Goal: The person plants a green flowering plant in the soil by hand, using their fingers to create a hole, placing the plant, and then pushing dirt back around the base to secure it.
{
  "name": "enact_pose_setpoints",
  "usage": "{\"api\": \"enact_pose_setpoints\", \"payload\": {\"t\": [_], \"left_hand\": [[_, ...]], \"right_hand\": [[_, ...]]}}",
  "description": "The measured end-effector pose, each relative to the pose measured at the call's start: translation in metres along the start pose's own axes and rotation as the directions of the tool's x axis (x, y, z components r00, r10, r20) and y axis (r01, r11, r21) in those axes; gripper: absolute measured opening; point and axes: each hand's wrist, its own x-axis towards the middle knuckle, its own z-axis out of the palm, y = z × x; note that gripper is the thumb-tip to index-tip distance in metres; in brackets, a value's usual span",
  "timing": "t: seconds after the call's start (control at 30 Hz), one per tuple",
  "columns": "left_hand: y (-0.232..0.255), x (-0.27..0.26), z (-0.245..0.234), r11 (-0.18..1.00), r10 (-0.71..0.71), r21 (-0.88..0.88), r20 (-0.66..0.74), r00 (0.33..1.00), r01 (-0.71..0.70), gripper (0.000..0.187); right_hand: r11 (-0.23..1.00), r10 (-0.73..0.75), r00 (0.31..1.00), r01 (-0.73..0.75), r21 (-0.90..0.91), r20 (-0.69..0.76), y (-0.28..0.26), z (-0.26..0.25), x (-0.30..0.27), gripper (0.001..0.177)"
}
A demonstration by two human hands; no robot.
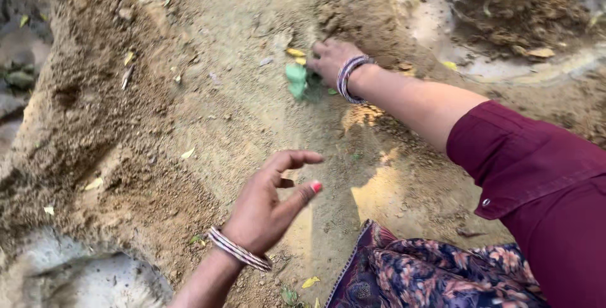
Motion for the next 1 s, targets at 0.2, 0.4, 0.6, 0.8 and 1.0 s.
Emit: {"api": "enact_pose_setpoints", "payload": {"t": [0.2,0.4,0.6,0.8,1.0], "left_hand": [[0.003,0.020,0.013,0.993,0.013,-0.116,0.017,1.000,-0.011,0.036],[0.042,0.041,0.007,0.995,-0.047,0.096,0.102,0.994,0.037,0.042],[0.101,0.087,0.024,0.899,-0.214,0.414,0.141,0.967,0.138,0.044],[0.091,0.143,0.092,0.914,0.004,0.393,0.234,0.972,-0.098,0.044],[0.068,0.156,0.127,0.917,-0.097,0.396,0.352,0.931,-0.055,0.053]], "right_hand": [[0.991,-0.008,0.971,0.040,0.129,-0.239,0.021,-0.014,-0.035,0.022],[0.876,0.401,0.882,-0.290,0.386,-0.247,0.064,-0.070,-0.168,0.027],[0.673,0.707,0.636,-0.740,-0.015,0.309,0.205,-0.069,-0.406,0.028],[0.579,0.799,0.508,-0.793,-0.189,0.321,0.266,0.007,-0.469,0.061],[0.767,0.641,0.768,-0.640,0.036,-0.007,0.213,-0.006,-0.329,0.061]]}}
